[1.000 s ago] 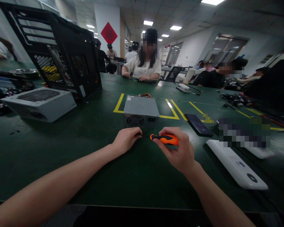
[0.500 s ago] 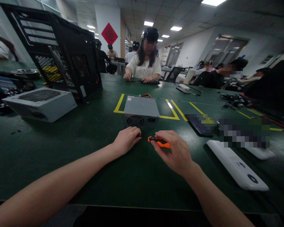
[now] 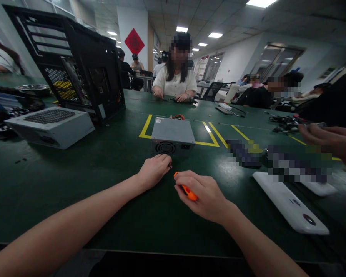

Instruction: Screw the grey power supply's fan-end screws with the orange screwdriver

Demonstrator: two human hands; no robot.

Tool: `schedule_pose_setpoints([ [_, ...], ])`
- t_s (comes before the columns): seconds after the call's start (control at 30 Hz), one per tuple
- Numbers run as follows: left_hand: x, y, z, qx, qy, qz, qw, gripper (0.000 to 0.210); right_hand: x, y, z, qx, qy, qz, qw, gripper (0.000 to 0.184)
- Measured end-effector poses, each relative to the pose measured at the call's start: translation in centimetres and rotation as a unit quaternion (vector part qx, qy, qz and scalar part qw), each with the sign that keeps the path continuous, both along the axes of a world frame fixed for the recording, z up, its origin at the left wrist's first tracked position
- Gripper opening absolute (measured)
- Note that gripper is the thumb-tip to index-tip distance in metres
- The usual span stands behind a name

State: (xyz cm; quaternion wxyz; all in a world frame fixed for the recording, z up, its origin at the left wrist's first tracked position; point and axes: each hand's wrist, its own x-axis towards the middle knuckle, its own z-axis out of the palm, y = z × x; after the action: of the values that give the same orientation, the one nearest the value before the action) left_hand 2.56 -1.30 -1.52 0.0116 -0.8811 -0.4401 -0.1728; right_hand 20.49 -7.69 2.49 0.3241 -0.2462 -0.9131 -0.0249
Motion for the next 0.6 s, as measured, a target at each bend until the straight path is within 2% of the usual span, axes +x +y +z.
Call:
schedule_pose_setpoints([
  [0.1, 0.0, 0.1, -0.2, -0.009, -0.016, 0.015, 1.000, 0.009, 0.1, 0.1, -0.1, 0.035, -0.004, -0.009, 0.999, 0.009],
  [0.23, 0.0, 0.3, -0.3, -0.047, -0.090, 0.048, 0.994, 0.036, 0.9, 0.5, -0.2, 0.087, 0.014, -0.030, 0.996, 0.012],
  [0.3, -0.1, 0.4, -0.4, -0.057, -0.119, 0.047, 0.990, 0.040, 1.5, 0.7, -0.1, 0.116, 0.032, -0.049, 0.992, 0.015],
  [0.47, -0.3, 0.9, -0.7, -0.074, -0.164, 0.009, 0.984, 0.025, 2.9, 1.2, 0.4, 0.182, 0.085, -0.092, 0.975, 0.018],
  [0.6, -0.5, 1.0, -0.9, -0.109, -0.199, -0.019, 0.974, 0.019, 3.2, 1.4, 0.4, 0.192, 0.102, -0.090, 0.972, 0.018],
])
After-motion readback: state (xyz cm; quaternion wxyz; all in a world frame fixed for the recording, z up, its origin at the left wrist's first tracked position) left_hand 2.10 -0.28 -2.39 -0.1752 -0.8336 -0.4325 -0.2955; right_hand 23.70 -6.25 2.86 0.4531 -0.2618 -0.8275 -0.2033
